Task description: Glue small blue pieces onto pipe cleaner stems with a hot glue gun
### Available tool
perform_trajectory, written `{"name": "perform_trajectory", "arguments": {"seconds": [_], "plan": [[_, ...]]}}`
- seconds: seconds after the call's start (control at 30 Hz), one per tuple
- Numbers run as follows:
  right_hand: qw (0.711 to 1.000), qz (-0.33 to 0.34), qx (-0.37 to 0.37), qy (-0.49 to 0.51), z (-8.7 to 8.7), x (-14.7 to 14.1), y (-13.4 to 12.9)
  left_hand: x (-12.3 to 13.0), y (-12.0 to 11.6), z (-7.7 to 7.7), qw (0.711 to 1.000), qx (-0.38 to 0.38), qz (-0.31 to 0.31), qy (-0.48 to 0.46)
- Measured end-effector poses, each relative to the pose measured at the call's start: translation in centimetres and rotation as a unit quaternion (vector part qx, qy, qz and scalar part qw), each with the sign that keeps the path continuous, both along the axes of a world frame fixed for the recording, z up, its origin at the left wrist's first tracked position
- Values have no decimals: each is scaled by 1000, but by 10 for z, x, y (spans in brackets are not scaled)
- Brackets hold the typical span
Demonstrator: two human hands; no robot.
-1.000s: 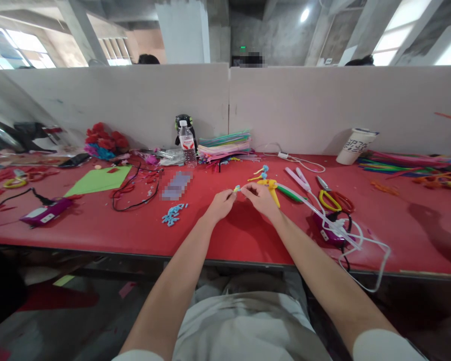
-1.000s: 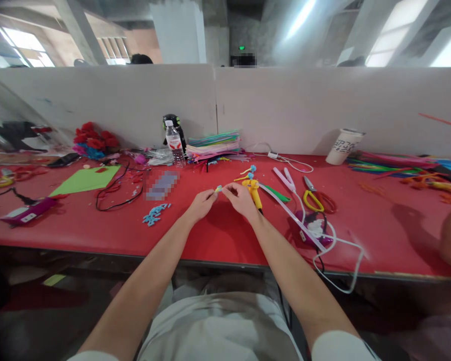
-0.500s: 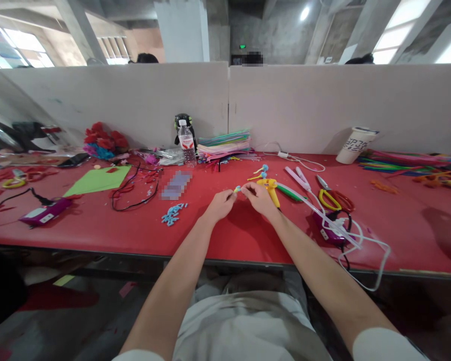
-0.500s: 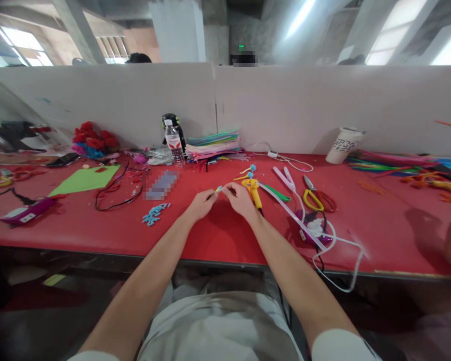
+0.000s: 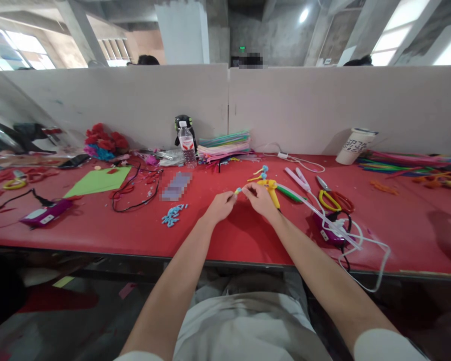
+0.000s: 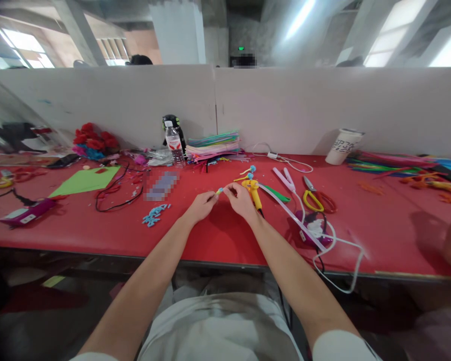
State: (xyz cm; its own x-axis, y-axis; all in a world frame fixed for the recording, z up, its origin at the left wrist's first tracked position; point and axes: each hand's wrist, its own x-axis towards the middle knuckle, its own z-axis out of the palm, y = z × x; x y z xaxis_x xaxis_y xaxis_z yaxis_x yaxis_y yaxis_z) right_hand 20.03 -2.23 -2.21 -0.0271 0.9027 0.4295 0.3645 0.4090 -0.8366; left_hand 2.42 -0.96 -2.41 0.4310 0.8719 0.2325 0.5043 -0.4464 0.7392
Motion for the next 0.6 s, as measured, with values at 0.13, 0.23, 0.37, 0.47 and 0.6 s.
{"name": "perform_trajectory", "arguments": {"seconds": [0.13, 0.23, 0.37, 0.47, 0.6], "plan": [[1000, 7, 5, -9, -2, 0, 1, 0, 0, 0, 1000, 7, -1, 1], [1000, 2, 12, -18, -6, 1, 4, 0, 0, -1, 1000, 8, -1, -2], [999, -11, 12, -27, -7, 2, 5, 0, 0, -1, 1000, 5, -8, -11], [999, -20, 10, -31, -5, 2, 3, 0, 0, -1, 1000, 1, -9, -16], [999, -30, 10, -38, -3, 1, 1, -1, 0, 0, 1000, 1, -11, -17]]}}
